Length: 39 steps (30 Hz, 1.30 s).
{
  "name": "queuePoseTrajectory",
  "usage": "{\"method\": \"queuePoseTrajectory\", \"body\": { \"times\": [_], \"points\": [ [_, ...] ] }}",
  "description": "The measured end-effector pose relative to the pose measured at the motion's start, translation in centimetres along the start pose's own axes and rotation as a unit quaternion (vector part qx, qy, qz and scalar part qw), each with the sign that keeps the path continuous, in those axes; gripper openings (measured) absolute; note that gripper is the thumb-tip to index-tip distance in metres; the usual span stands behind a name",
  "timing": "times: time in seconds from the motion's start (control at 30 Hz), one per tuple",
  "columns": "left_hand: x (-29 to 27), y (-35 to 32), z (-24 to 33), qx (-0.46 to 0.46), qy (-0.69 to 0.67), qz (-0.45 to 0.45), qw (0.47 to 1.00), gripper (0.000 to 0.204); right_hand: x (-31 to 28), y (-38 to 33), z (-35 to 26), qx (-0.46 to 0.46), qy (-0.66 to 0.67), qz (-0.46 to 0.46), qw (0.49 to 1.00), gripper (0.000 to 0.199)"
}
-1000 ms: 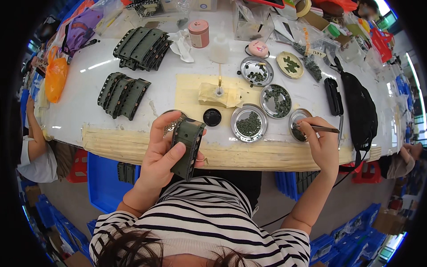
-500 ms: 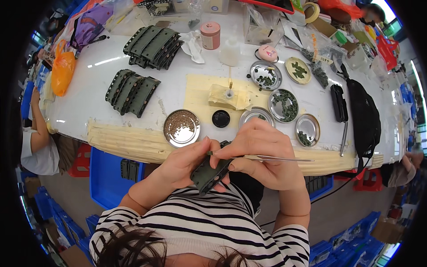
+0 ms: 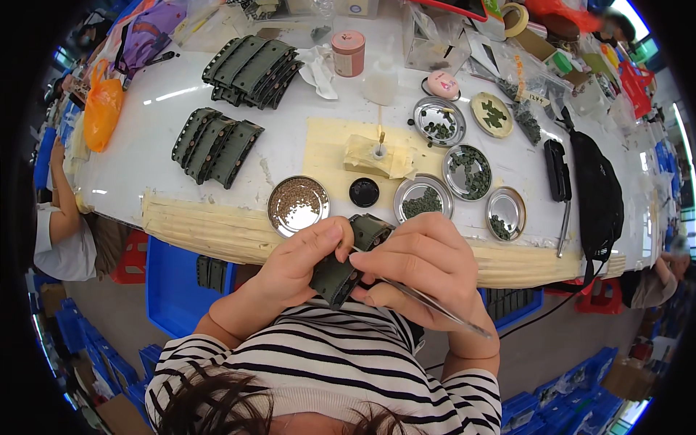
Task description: Assembling small components onto a toy tank model using tweezers.
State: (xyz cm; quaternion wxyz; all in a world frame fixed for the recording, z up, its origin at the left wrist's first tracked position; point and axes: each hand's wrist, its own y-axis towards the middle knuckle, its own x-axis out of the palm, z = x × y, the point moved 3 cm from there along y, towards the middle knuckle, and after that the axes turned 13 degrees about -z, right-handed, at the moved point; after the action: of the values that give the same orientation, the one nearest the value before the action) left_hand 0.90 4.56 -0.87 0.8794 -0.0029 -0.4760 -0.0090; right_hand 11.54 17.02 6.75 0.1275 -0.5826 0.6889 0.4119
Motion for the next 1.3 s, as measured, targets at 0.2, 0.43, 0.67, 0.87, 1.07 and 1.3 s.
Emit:
{"method": "queuePoseTrajectory", "body": {
  "times": [0.2, 0.43, 0.67, 0.87, 1.07, 1.3],
  "points": [
    [0.2, 0.0, 0.5, 0.122, 0.2, 0.052, 0.971, 0.026, 1.5, -0.9, -0.2, 0.029, 0.056, 0.083, 0.995, 0.024],
    [-0.9, -0.4, 0.0, 0.131, 0.264, 0.064, 0.953, 0.027, 2.3, -1.0, 0.3, 0.034, 0.081, 0.083, 0.993, 0.021],
    [0.5, -0.3, 0.4, 0.176, 0.213, 0.084, 0.957, 0.025, 2.5, -1.1, 0.4, 0.017, 0.069, 0.092, 0.993, 0.024],
    [0.6, -0.9, 0.2, 0.273, 0.478, 0.129, 0.825, 0.068, 2.0, -0.2, -1.9, -0.042, -0.235, 0.044, 0.97, 0.035],
    [0.6, -1.1, 0.4, 0.249, 0.58, 0.145, 0.762, 0.066, 2.7, 0.5, -2.2, -0.049, -0.293, 0.034, 0.954, 0.029],
    [0.6, -0.7, 0.6, 0.304, 0.637, 0.15, 0.693, 0.069, 2.9, 0.5, -2.8, -0.063, -0.359, 0.035, 0.931, 0.024]
  ]
}}
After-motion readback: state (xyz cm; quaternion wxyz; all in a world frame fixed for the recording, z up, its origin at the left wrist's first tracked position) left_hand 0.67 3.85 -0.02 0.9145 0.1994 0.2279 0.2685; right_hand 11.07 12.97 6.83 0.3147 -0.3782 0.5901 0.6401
